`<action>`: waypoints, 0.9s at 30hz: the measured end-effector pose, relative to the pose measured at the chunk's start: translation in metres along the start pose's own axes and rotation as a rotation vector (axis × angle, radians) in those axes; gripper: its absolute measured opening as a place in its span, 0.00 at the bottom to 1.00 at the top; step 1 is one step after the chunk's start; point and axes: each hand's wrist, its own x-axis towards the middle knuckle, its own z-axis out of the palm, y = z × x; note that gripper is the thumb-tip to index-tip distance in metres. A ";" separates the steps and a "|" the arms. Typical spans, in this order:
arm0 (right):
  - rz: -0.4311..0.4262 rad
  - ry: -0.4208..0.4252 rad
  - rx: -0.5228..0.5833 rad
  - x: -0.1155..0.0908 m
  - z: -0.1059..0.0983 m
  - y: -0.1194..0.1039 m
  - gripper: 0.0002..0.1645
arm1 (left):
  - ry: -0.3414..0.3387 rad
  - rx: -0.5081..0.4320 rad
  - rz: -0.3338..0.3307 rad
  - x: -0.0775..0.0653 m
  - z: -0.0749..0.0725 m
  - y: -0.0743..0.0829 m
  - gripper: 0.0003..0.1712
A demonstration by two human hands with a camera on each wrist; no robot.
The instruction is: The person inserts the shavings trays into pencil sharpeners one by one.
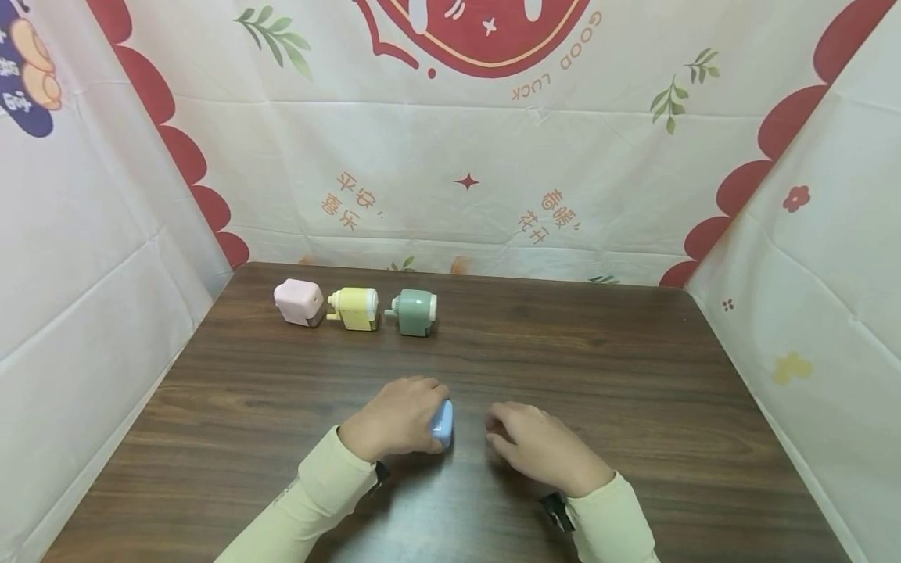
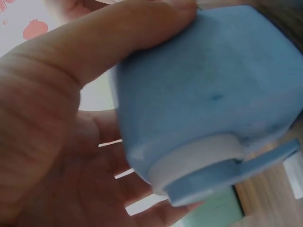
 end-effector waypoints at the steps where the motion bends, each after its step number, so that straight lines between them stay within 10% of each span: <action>1: 0.006 -0.002 0.006 -0.003 -0.001 0.002 0.03 | -0.007 -0.016 -0.004 0.000 0.001 -0.001 0.30; 11: 0.059 -0.003 0.022 -0.021 -0.003 0.018 0.03 | -0.062 -0.142 0.009 0.000 0.004 -0.012 0.32; 27: 0.020 0.020 0.029 -0.026 0.003 0.024 0.06 | -0.074 0.041 0.133 0.046 -0.043 -0.018 0.32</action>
